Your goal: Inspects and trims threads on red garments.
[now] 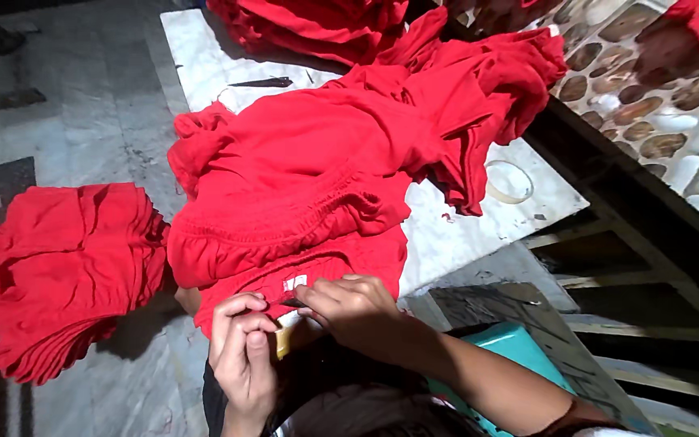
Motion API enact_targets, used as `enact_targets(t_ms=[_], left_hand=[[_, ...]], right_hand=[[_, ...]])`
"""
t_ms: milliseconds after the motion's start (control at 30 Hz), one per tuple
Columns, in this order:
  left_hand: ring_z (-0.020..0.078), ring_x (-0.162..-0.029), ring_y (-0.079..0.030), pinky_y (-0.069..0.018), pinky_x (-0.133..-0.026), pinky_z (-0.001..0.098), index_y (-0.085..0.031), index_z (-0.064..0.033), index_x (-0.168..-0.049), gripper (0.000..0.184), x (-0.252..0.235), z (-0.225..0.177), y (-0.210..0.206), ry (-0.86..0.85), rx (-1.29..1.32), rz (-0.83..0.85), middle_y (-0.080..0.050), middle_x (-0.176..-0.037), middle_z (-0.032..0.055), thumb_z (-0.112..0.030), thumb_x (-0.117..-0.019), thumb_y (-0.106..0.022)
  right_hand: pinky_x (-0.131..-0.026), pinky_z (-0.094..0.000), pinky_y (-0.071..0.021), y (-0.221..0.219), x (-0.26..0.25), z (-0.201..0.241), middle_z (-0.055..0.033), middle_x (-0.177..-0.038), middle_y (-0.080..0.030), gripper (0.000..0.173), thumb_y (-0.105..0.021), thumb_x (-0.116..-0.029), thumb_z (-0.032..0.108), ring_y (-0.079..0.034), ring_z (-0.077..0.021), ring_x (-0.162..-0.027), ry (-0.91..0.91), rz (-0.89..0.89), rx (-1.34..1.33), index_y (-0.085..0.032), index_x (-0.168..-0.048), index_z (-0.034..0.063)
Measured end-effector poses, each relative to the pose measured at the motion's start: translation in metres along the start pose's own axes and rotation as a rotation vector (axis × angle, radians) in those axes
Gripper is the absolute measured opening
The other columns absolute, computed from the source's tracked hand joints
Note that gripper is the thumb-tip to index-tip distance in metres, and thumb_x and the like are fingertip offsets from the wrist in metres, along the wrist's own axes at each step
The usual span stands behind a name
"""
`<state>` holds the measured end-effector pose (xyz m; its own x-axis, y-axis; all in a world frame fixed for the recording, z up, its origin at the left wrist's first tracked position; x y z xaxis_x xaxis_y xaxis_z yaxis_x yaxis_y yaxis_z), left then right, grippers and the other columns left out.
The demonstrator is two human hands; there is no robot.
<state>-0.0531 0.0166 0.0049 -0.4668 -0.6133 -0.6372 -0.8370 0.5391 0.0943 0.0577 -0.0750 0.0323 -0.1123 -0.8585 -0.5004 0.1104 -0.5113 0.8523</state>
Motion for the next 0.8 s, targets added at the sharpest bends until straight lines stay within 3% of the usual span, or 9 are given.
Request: enact_targets(t_ms=[100, 200, 333, 400, 467, 567, 667, 733, 800], left_hand=[[-0.0042, -0.113, -0.056, -0.048, -0.094, 0.0153, -0.065, -0.02, -0.104, 0.045, 0.0, 0.004, 0.004, 0.05, -0.008, -0.015, -0.06, -0.114, -0.0135, -0.052, -0.1084, -0.034], [-0.005, -0.115, -0.054, -0.0447, -0.097, 0.0112, -0.066, -0.0115, -0.11, 0.039, -0.004, 0.001, -0.003, 0.041, -0.134, 0.004, -0.059, -0.116, -0.0051, -0.049, -0.1002, -0.059], [0.0244, -0.093, -0.061, -0.0451, -0.083, 0.0339, -0.076, -0.0069, -0.092, 0.028, -0.009, -0.003, -0.027, -0.033, -0.565, 0.106, -0.066, -0.1, 0.0175, -0.034, -0.0893, -0.07], [0.0188, -0.091, -0.061, -0.0445, -0.082, 0.0292, -0.073, -0.007, -0.081, 0.02, -0.009, -0.004, -0.027, -0.026, -0.476, 0.061, -0.068, -0.093, 0.0115, -0.024, -0.0915, -0.069], [0.0003, -0.099, -0.06, -0.0487, -0.088, 0.0118, -0.066, -0.0101, -0.084, 0.023, -0.008, -0.008, -0.017, 0.042, -0.181, 0.043, -0.064, -0.098, -0.001, -0.027, -0.0991, -0.065], [-0.0056, -0.112, -0.057, -0.0478, -0.095, 0.0112, -0.067, -0.0186, -0.092, 0.016, -0.009, -0.017, -0.007, 0.087, 0.076, 0.097, -0.062, -0.112, -0.0127, -0.029, -0.1019, -0.061], [-0.0041, -0.112, -0.058, -0.0488, -0.094, 0.0133, -0.065, -0.0185, -0.087, 0.026, -0.01, -0.017, -0.004, 0.065, 0.093, 0.099, -0.063, -0.112, -0.0123, -0.034, -0.1054, -0.054], [-0.0034, -0.111, -0.058, -0.047, -0.095, 0.0124, -0.061, -0.014, -0.087, 0.038, -0.01, -0.016, -0.007, -0.002, -0.013, 0.14, -0.062, -0.109, -0.0066, -0.042, -0.1079, -0.046], [0.0035, -0.109, -0.059, -0.0466, -0.095, 0.0144, -0.062, -0.0092, -0.092, 0.04, -0.007, -0.016, -0.009, -0.06, -0.222, 0.152, -0.063, -0.105, 0.0023, -0.045, -0.1047, -0.052]], right_hand=[[-0.046, -0.0314, -0.0452, 0.004, 0.003, -0.004, -0.0068, -0.07, -0.068, 0.029, -0.051, -0.1017, 0.02, -0.063, -0.019, -0.054, -0.04, -0.068, -0.093, -0.074, -0.097, 0.0045], [-0.061, -0.0222, -0.052, 0.019, 0.011, -0.022, -0.0097, -0.082, -0.071, 0.029, -0.052, -0.1046, 0.023, -0.065, -0.0101, -0.068, -0.201, -0.209, -0.345, -0.066, -0.104, -0.0028], [-0.074, -0.0063, -0.046, 0.025, 0.021, -0.038, -0.0048, -0.084, -0.062, 0.031, -0.058, -0.1026, 0.025, -0.055, 0.007, -0.077, -0.296, -0.36, -0.551, -0.058, -0.108, -0.0056], [-0.069, -0.0097, -0.0456, 0.024, 0.023, -0.04, -0.0082, -0.086, -0.064, 0.034, -0.064, -0.0986, 0.028, -0.056, 0.0013, -0.075, -0.283, -0.284, -0.538, -0.062, -0.106, -0.0054], [-0.061, -0.0155, -0.0453, 0.022, 0.023, -0.041, -0.0094, -0.089, -0.063, 0.041, -0.072, -0.0926, 0.038, -0.056, -0.0051, -0.071, -0.278, -0.139, -0.494, -0.066, -0.106, 0.0], [-0.056, -0.0237, -0.049, 0.02, 0.024, -0.043, -0.0138, -0.1, -0.065, 0.041, -0.078, -0.0853, 0.034, -0.061, -0.0123, -0.072, -0.255, -0.003, -0.448, -0.067, -0.11, 0.004], [-0.055, -0.0254, -0.05, 0.02, 0.019, -0.042, -0.0141, -0.104, -0.066, 0.045, -0.076, -0.0872, 0.039, -0.063, -0.0131, -0.072, -0.245, 0.036, -0.444, -0.066, -0.114, 0.0039], [-0.055, -0.0228, -0.0477, 0.023, 0.016, -0.039, -0.0127, -0.101, -0.066, 0.047, -0.074, -0.0893, 0.042, -0.059, -0.0113, -0.07, -0.229, 0.045, -0.45, -0.066, -0.115, 0.0027], [-0.052, -0.0249, -0.0473, 0.024, 0.016, -0.036, -0.0116, -0.098, -0.066, 0.044, -0.073, -0.0897, 0.04, -0.059, -0.0134, -0.067, -0.199, 0.072, -0.388, -0.066, -0.113, 0.0034]])
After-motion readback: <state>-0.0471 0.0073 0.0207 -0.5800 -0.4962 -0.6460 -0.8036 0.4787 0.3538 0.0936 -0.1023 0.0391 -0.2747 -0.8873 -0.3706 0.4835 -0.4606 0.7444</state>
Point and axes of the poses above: each hand's wrist, its own x-axis away from the middle knuckle, its own y-axis out of the back of the hand, z = x × y, the point moved 7 cm from there along -x, towards the middle knuckle
